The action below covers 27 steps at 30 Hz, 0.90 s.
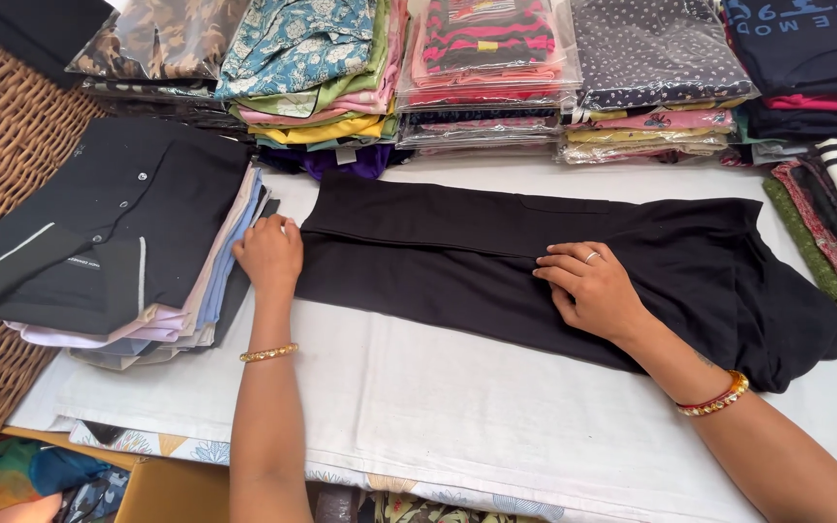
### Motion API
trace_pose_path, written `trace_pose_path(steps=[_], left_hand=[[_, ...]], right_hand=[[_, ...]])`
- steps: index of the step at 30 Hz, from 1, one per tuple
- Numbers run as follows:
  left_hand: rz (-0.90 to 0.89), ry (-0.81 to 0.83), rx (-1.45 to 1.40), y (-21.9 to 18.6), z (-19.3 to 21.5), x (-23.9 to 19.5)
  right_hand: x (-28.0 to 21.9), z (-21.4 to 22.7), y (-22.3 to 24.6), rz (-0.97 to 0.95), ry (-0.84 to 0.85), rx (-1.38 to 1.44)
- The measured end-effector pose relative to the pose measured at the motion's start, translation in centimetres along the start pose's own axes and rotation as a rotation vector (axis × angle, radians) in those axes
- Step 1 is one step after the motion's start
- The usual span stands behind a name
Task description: The person folds a camouflage-patterned garment and places it into a clear plastic bag, then sets it aside. They then unfold a black long-sleeved shirt, smooth it out, and fold it neatly on the table.
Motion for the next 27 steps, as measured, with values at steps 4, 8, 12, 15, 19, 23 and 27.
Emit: trace_pose_path(steps=[4, 8, 12, 15, 19, 23, 27], left_hand=[[0.018, -0.117, -0.241, -2.5, -0.2, -0.2], [0.18, 0.148, -0.285, -3.4, -0.5, 0.9], [0.149, 0.416, -0.231, -2.0, -3.2, 3.6], [0.392, 0.471, -1.019, -3.0, -3.9, 3.3], [0.117, 0.471, -1.293, -10.7, -0.4, 1.2], [-0.492, 0.177, -0.585, -19.3, -1.1, -3.2], [-0.443, 0.546, -0.204, -25.4, 4.9, -10.4]], right_hand=[[0.4, 0.7, 1.5, 0.142, -0.04, 0.034], [-0.1, -0.5, 1.3, 0.188, 0.058, 0.047], [-0.2, -0.5, 1.2, 0.177, 0.085, 0.055], [-0.2, 0.0, 0.2, 0.092, -0.009, 0.166], [-0.9, 0.4, -4.3, -0.313, -0.304, 0.41], [-1.8, -0.3, -6.4, -0.564, -0.356, 0.645], [-1.6, -0.4, -5.8, -0.54, -0.323, 0.634]])
Point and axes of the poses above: each hand's wrist, its own x-axis towards the middle knuckle, its own z-axis out of the back of the hand, y = z × x, the point moved 6 cm from there along x, towards the middle knuckle, and after that the axes turned 3 degrees about -y, right-handed, at the moved point
